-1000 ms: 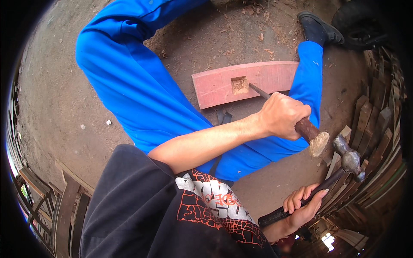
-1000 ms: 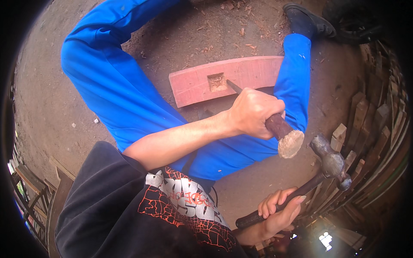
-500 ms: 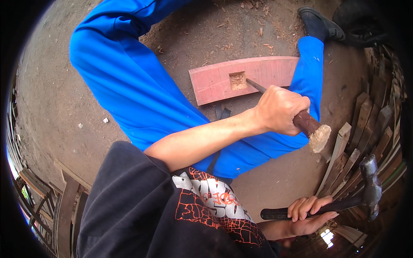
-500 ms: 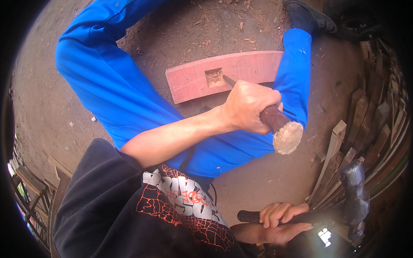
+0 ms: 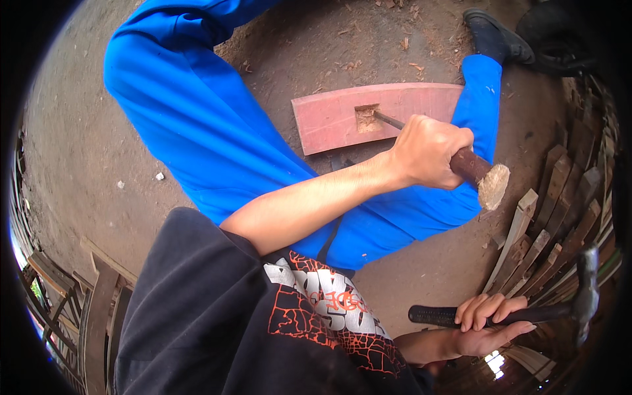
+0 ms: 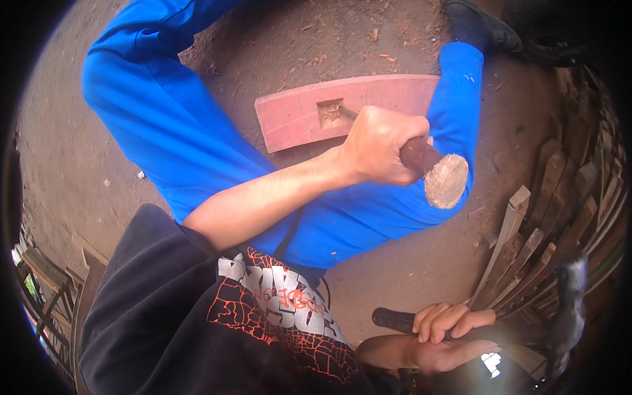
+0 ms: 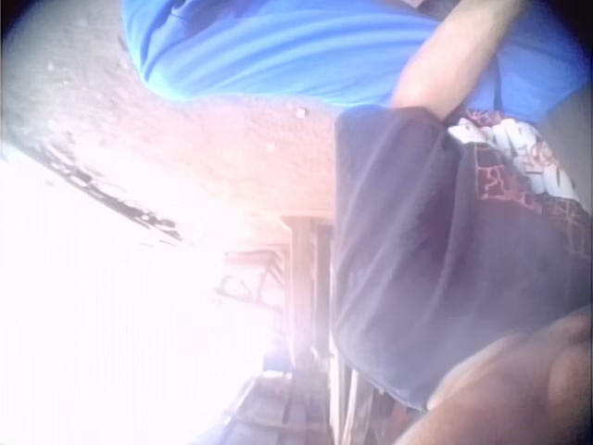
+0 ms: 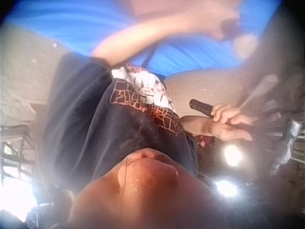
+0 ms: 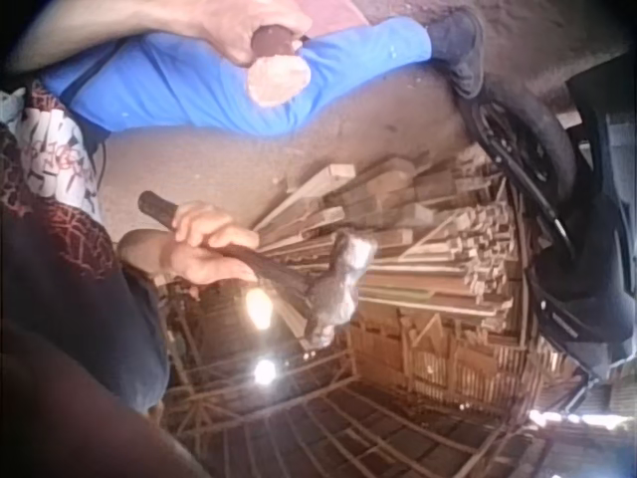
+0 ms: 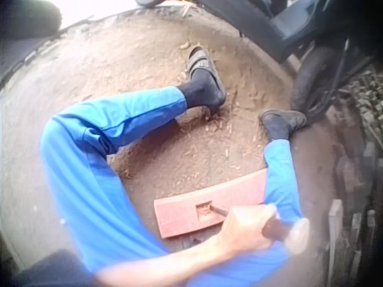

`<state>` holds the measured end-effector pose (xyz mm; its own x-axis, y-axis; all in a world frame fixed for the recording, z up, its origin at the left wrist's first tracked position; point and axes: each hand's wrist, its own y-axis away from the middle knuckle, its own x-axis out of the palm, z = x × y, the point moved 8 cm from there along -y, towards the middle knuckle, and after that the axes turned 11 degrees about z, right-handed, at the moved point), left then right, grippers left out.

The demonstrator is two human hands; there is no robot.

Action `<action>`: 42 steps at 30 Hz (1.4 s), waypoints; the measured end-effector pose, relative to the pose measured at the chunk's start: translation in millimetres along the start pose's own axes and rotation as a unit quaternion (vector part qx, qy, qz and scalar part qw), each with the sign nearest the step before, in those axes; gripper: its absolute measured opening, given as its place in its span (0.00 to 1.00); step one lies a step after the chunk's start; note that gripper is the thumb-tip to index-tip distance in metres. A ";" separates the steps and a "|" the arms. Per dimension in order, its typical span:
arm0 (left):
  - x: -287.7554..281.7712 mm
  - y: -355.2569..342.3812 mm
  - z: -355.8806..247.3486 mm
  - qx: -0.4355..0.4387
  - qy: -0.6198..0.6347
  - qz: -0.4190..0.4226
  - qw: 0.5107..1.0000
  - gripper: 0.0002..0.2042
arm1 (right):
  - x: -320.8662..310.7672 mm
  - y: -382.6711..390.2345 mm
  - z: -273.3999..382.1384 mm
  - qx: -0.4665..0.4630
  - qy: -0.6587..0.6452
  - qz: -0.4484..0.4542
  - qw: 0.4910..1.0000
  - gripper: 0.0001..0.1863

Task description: The person sits on the ground and uses a chisel and hammer to carve a rectangular recess into a piece of wood. They repeatedly strike the chisel to remove wood chips and occasionally clear the debris from the carved area.

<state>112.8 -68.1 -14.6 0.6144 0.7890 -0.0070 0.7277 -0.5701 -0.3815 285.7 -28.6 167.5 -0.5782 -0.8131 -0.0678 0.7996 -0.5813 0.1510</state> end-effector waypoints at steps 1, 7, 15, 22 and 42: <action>-5.2 -0.2 2.8 -0.005 -0.011 -0.014 1.000 0.08 | 1.6 -2.8 -10.2 0.013 0.013 -0.001 1.000 0.28; 17.9 -18.4 15.8 -0.072 -0.039 0.082 0.993 0.09 | -6.0 7.8 -48.8 0.213 0.142 -0.078 0.964 0.29; 65.9 -37.8 55.5 -0.198 -0.069 0.241 0.948 0.11 | -25.0 -18.2 -53.3 0.136 0.100 -0.197 0.966 0.29; -24.1 -89.2 91.0 -0.175 0.011 0.005 0.984 0.17 | -19.6 7.2 -116.3 0.235 0.009 -0.141 0.962 0.27; -53.1 -13.2 38.0 -0.138 0.260 0.044 0.955 0.15 | 20.5 16.4 -269.2 0.399 -0.132 -0.029 0.907 0.23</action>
<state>59.0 -93.8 -44.3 0.6932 0.5549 0.4599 0.6743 -0.7247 -0.1418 330.6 -63.7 -96.9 -0.7189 -0.6840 0.1237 0.4546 -0.3281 0.8281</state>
